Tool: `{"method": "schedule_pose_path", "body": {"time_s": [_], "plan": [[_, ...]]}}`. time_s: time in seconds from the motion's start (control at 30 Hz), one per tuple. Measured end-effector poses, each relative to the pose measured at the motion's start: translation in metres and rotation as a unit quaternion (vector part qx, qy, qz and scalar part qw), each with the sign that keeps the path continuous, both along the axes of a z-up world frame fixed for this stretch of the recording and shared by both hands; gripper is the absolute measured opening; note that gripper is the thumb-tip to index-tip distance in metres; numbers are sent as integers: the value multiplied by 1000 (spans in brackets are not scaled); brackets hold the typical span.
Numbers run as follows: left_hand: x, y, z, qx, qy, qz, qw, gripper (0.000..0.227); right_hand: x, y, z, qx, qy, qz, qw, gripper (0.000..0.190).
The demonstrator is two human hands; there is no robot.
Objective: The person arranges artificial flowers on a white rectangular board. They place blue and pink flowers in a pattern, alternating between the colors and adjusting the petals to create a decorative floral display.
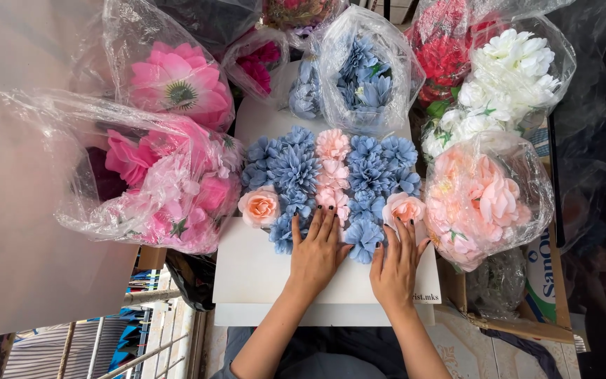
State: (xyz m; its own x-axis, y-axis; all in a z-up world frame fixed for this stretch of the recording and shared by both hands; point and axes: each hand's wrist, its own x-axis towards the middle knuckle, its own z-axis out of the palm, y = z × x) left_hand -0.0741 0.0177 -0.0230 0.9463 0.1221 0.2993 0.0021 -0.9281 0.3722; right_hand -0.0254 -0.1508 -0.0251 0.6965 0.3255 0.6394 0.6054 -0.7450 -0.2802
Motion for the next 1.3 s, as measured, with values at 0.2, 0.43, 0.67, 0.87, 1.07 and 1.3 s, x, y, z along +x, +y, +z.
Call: {"method": "schedule_pose_path", "body": {"time_s": [0.2,0.43,0.67,0.87,1.07,1.3], "plan": [[-6,6,13,-19,-23,-4,1000,51,0,-3,-2,-1,-1,-5,1000,37],[-38,35,12,18,-198,147,969,25,-2,-3,-2,0,0,1,1000,35],[-46,42,9,14,-158,217,963,20,-4,-4,9,-12,59,33,998,29],[-49,46,1,-24,-147,202,968,20,5,10,22,-22,14,54,998,25],[-48,44,1,-37,-115,206,971,18,23,43,33,-55,-6,54,997,17],[-49,44,0,-34,-98,206,973,17,36,81,32,-141,51,3,989,34]]}}
